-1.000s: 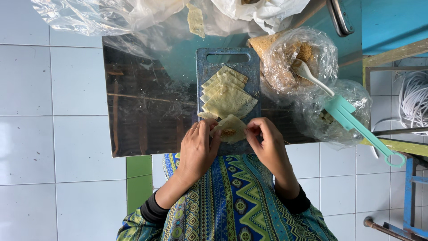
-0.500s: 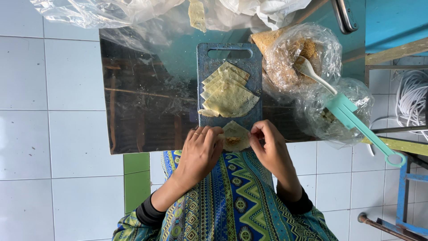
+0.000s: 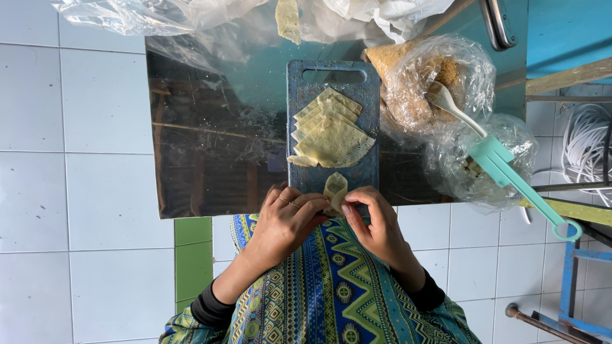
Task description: The person takes thin pastry wrappers from a cutting board, spoons a brown filling from a plastic-covered bowl onto each wrapper, folds the wrapper over the filling into a closed triangular parcel, and places the finished parcels into a plastic bag beside the board.
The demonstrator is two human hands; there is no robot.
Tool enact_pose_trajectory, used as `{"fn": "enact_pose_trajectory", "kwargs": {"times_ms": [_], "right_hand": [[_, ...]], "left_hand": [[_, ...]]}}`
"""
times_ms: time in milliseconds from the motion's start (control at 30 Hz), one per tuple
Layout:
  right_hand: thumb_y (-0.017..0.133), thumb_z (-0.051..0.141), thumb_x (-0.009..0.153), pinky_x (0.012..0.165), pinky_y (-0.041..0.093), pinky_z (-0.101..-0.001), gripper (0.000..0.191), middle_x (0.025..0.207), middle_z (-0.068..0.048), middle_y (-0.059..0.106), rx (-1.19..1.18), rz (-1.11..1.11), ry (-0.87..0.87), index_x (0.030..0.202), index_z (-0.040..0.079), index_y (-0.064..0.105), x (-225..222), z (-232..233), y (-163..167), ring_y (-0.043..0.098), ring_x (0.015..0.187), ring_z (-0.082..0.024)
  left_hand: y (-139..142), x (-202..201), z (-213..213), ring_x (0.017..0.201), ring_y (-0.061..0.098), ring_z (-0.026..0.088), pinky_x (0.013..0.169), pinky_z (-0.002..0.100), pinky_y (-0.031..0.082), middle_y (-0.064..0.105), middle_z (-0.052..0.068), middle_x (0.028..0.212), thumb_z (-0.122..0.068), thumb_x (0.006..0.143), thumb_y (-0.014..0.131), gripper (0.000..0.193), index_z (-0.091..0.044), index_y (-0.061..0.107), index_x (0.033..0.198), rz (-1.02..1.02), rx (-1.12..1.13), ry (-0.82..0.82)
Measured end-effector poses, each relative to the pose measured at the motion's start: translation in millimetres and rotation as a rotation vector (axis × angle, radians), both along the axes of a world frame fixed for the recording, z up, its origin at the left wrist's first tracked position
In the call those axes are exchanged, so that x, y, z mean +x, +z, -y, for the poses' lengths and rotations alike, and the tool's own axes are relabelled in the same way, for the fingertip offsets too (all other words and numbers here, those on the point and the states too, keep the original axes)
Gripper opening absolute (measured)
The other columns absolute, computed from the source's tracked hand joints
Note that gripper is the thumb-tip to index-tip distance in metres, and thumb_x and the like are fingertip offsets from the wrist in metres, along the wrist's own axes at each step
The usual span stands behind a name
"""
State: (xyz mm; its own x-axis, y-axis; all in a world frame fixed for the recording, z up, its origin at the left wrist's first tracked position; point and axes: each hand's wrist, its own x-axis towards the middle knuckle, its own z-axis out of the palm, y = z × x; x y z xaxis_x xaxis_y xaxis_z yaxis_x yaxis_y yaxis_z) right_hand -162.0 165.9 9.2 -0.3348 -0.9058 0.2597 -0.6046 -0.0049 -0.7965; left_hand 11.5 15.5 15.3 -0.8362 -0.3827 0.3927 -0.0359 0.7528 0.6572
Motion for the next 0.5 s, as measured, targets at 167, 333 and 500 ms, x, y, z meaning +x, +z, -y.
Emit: {"fn": "enact_pose_trajectory", "kwargs": {"times_ms": [167,333,500], "right_hand": [[0.073,0.004,0.092,0.087,0.055,-0.0379,0.024,0.11,-0.01,0.067,0.08,-0.196,0.098,0.113,0.003,0.062,0,3,11,0.065,0.104,-0.029],[0.074,0.004,0.091,0.09,0.053,-0.04,0.026,0.111,-0.01,0.063,0.124,-0.318,0.084,0.114,0.003,0.063,8,9,9,0.061,0.106,-0.03],[0.073,0.0,0.092,0.08,0.054,-0.0376,0.026,0.105,-0.01,0.061,0.183,-0.121,-0.008,0.115,0.001,0.06,4,16,3,0.063,0.097,-0.025]], "left_hand": [[-5,-2,0,0.093,0.06,0.02,0.086,0.038,0.046,0.072,-0.002,0.113,-0.015,0.086,0.078,0.024,-0.012,0.07,0.108,-0.044,-0.058,0.008],[-10,-9,-1,0.089,0.063,0.018,0.08,0.036,0.045,0.072,0.0,0.105,-0.01,0.092,0.076,0.016,-0.009,0.067,0.104,-0.022,-0.011,0.043],[-12,-16,-4,0.087,0.064,0.02,0.077,0.037,0.045,0.069,0.002,0.1,-0.008,0.092,0.076,0.018,-0.007,0.067,0.108,-0.039,0.045,0.069]]}}
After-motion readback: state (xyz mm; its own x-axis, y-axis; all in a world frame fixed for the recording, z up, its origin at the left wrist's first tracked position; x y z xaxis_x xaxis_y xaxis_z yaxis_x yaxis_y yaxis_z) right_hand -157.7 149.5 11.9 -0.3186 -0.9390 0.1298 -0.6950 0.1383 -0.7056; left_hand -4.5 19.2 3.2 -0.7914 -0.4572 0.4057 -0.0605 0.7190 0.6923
